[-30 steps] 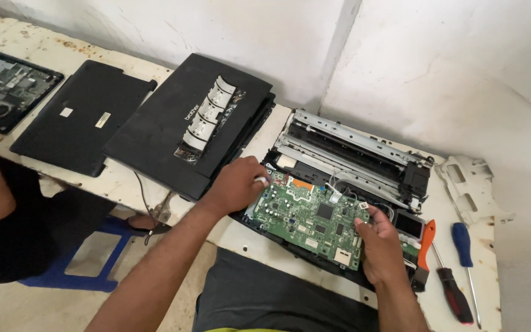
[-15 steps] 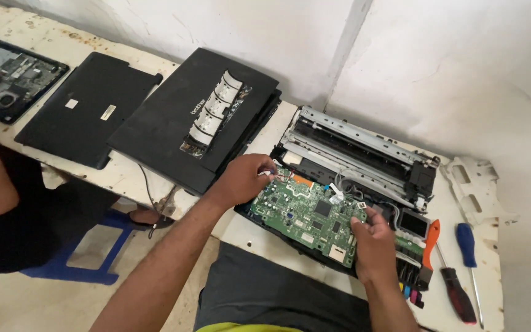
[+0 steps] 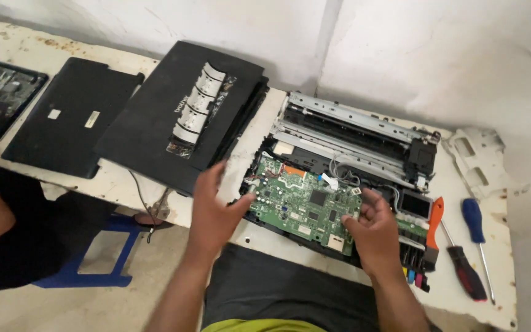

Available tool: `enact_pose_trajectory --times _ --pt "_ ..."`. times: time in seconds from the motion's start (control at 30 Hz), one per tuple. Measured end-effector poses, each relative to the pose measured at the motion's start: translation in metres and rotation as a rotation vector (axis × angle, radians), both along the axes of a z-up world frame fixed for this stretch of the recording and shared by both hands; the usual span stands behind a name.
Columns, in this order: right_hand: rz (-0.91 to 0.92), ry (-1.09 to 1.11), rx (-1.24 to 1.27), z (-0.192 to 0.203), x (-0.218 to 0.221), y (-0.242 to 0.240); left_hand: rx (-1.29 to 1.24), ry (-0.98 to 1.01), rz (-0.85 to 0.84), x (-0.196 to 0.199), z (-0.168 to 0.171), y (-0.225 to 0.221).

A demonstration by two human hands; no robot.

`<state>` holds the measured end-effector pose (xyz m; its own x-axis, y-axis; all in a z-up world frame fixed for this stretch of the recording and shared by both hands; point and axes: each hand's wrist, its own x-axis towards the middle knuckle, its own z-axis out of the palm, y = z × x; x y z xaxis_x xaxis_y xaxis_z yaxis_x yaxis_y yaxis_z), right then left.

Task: Installing and connecting a circuit board within a printer chassis, involving ribbon cable management.

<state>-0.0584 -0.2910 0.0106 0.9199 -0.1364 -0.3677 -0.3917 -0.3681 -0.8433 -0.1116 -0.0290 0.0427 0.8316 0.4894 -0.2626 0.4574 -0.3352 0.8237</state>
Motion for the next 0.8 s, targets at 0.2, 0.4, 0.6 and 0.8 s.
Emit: enact_pose_trajectory --times 0.2,0.4,0.6,0.8 --pt "0.068 -0.062 -0.068 -0.027 0.003 -0.01 -0.434 0.07 0.377 -0.05 -0.01 -0.043" --pt "0.009 0.04 -0.113 -0.007 -0.002 0.002 -1.04 0.125 0.377 -0.045 -0.083 -0.057" --pt "-0.032 -0.039 -0.059 0.0 -0.006 0.009 -1.257 -0.109 0.451 -0.039 -0.138 -0.073" --pt "-0.124 -0.033 -0.023 0.021 -0.01 0.022 -1.119 -0.124 0.401 -0.04 -0.147 -0.082"
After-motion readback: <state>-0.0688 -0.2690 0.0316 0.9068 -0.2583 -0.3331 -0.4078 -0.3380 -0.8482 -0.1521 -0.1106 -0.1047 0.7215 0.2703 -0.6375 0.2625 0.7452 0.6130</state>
